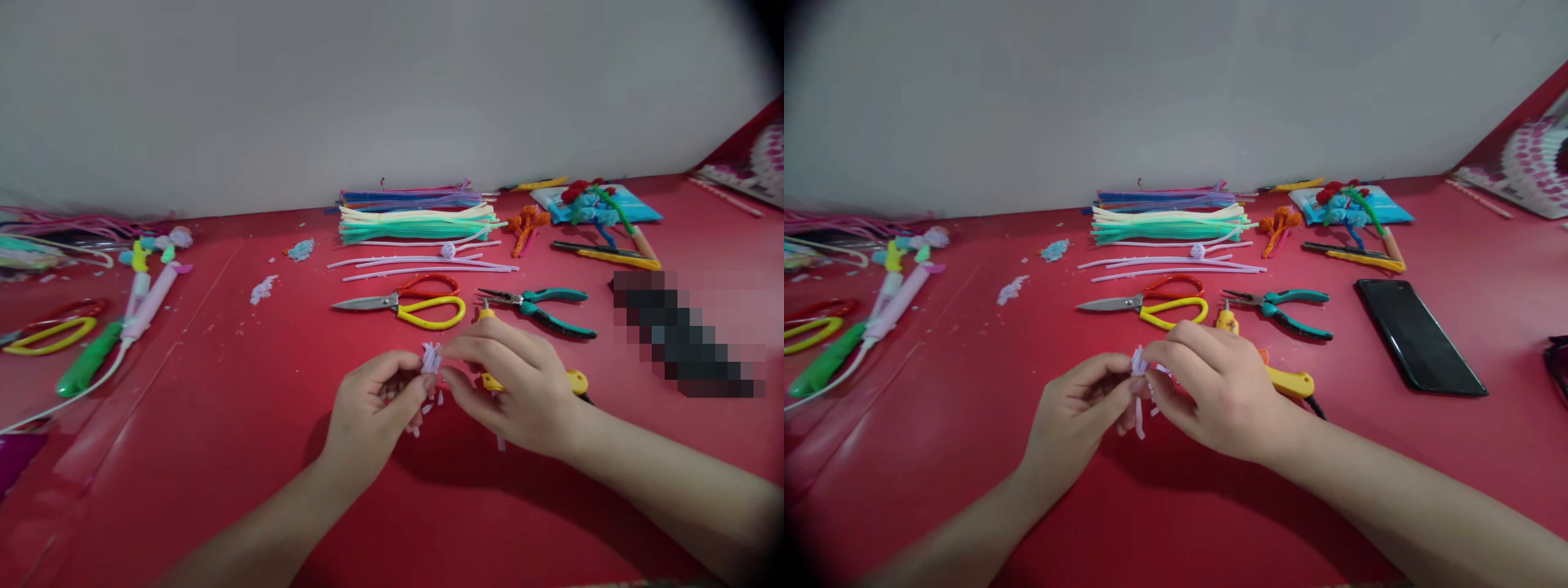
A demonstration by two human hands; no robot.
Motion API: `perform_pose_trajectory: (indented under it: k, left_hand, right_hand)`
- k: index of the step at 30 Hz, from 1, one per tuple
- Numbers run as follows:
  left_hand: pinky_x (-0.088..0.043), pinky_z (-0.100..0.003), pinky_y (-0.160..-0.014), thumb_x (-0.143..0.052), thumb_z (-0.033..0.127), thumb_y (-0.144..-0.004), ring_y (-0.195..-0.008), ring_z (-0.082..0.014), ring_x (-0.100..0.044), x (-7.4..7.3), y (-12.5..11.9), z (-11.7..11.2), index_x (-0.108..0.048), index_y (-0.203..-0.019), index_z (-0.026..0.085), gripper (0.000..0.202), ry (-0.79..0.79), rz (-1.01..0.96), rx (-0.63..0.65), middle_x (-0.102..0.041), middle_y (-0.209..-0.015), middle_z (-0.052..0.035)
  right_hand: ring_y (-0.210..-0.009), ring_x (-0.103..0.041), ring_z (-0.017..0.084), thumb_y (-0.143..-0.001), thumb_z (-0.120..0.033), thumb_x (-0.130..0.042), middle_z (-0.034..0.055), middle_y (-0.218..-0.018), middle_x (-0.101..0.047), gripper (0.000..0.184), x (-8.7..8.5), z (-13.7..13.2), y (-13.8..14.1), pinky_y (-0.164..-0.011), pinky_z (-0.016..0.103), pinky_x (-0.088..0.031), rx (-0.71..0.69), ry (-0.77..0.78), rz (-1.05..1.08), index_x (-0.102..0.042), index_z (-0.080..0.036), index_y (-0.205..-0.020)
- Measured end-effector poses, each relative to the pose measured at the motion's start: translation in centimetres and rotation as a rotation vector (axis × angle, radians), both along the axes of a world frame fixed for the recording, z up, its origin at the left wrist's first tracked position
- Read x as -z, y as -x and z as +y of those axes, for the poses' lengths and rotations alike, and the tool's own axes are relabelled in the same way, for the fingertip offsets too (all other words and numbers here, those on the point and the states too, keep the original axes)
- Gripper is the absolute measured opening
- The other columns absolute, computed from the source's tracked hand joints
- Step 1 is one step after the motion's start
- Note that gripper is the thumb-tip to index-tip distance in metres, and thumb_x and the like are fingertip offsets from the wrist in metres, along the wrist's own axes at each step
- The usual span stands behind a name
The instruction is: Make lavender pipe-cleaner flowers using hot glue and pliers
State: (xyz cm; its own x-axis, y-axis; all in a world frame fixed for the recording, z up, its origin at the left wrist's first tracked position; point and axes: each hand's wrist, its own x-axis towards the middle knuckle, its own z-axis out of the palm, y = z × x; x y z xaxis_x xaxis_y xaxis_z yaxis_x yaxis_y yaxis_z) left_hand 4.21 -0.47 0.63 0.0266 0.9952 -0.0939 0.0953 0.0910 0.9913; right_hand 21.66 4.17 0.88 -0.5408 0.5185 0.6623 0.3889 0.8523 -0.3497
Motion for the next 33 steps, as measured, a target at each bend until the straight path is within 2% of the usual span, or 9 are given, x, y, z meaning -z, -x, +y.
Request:
perform_pose_trajectory:
  k: [18,33]
  left_hand:
    - [-0.041,-0.019,-0.051,-0.060,0.021,-0.082,-0.049,-0.0070,-0.048,0.38,0.19,-0.14,-0.062,-0.077,0.017,0.007,-0.149,0.189,0.009,-0.054,-0.060,0.0042]
    - [-0.042,-0.020,-0.053,-0.060,0.024,-0.082,-0.050,-0.0077,-0.048,0.32,0.21,-0.13,-0.063,-0.078,0.018,0.008,-0.128,0.207,0.007,-0.054,-0.061,0.0035]
  right_hand:
    - [-0.070,-0.053,0.014,-0.081,-0.010,-0.058,0.0038,-0.079,-0.061,0.013,0.00,-0.14,0.12,-0.062,0.028,-0.046,0.003,0.009,0.000,-0.056,-0.015,-0.093]
    - [-0.070,-0.053,0.014,-0.081,-0.010,-0.058,0.0042,-0.080,-0.061,0.014,0.10,-0.20,0.22,-0.063,0.028,-0.046,0.002,0.020,-0.013,-0.056,-0.015,-0.094]
